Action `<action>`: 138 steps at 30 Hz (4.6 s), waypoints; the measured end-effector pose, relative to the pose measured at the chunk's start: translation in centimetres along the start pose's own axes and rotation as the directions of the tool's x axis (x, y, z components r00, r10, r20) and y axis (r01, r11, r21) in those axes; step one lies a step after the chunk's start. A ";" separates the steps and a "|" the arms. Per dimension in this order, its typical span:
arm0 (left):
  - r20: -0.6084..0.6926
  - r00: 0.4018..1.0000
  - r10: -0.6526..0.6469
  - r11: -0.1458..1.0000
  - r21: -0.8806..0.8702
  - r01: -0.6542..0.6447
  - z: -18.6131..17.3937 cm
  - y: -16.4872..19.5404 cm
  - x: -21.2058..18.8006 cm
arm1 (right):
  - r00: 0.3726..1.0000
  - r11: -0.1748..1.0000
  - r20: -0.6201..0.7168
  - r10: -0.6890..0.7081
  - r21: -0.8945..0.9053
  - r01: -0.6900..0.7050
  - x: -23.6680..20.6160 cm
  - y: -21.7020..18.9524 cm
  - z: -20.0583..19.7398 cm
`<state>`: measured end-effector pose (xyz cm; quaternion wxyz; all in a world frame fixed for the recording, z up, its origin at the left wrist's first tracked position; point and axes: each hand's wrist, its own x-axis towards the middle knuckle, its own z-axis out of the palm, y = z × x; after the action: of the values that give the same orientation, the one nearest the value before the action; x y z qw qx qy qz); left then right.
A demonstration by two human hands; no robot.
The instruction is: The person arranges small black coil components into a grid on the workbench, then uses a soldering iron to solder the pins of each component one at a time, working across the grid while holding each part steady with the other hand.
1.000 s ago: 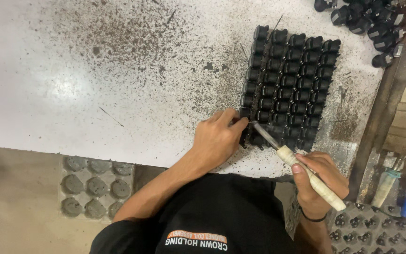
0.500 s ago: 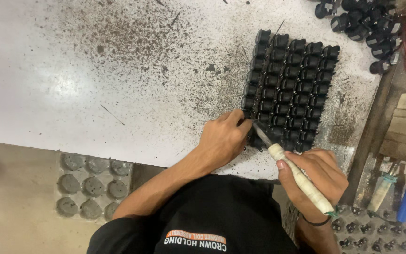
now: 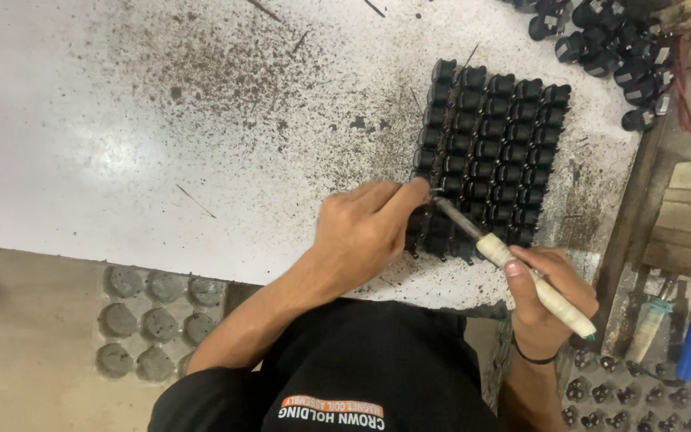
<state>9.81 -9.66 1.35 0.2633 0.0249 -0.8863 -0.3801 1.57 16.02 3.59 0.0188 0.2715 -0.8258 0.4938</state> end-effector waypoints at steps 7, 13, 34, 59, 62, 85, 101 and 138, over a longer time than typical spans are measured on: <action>0.082 0.989 -0.119 0.989 0.094 0.112 3.8 -1.0 0.3 | 0.999 0.998 0.026 -0.037 -0.043 0.038 -0.1 0.2 0.1; 0.116 0.987 -0.107 0.991 0.090 0.097 5.1 -1.6 -0.2 | 0.996 0.995 0.069 -0.055 -0.075 0.060 1.2 -0.4 0.5; 0.321 0.926 -0.199 0.980 0.048 0.194 2.9 -0.5 1.5 | 0.987 0.986 0.159 -0.027 -0.156 0.053 3.5 -4.1 0.0; 0.143 0.983 -0.112 0.990 0.099 0.098 6.1 -3.3 2.5 | 0.991 0.988 0.132 -0.025 -0.147 0.045 4.8 -2.7 1.2; 0.138 0.984 -0.114 0.993 0.044 0.109 6.2 -3.3 2.6 | 0.983 0.972 0.170 -0.068 -0.209 0.104 5.9 -4.0 1.4; -0.080 0.995 0.061 0.992 -0.109 -0.069 -1.4 -0.5 6.4 | 0.987 0.985 -0.029 0.157 0.074 -0.154 4.5 0.2 0.7; 0.145 0.987 -0.067 0.990 0.130 0.048 6.7 -5.8 5.1 | 0.992 0.991 0.039 0.123 0.053 -0.125 5.4 -0.3 1.3; -0.152 0.981 0.120 0.983 0.155 -0.097 2.0 -3.6 11.6 | 0.992 0.979 -0.050 0.113 0.177 -0.102 7.6 2.6 1.2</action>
<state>-1.71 -13.72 2.92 0.3516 0.0262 -0.8879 -0.2954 -5.84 12.74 3.15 -0.0072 0.2124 -0.7920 0.5724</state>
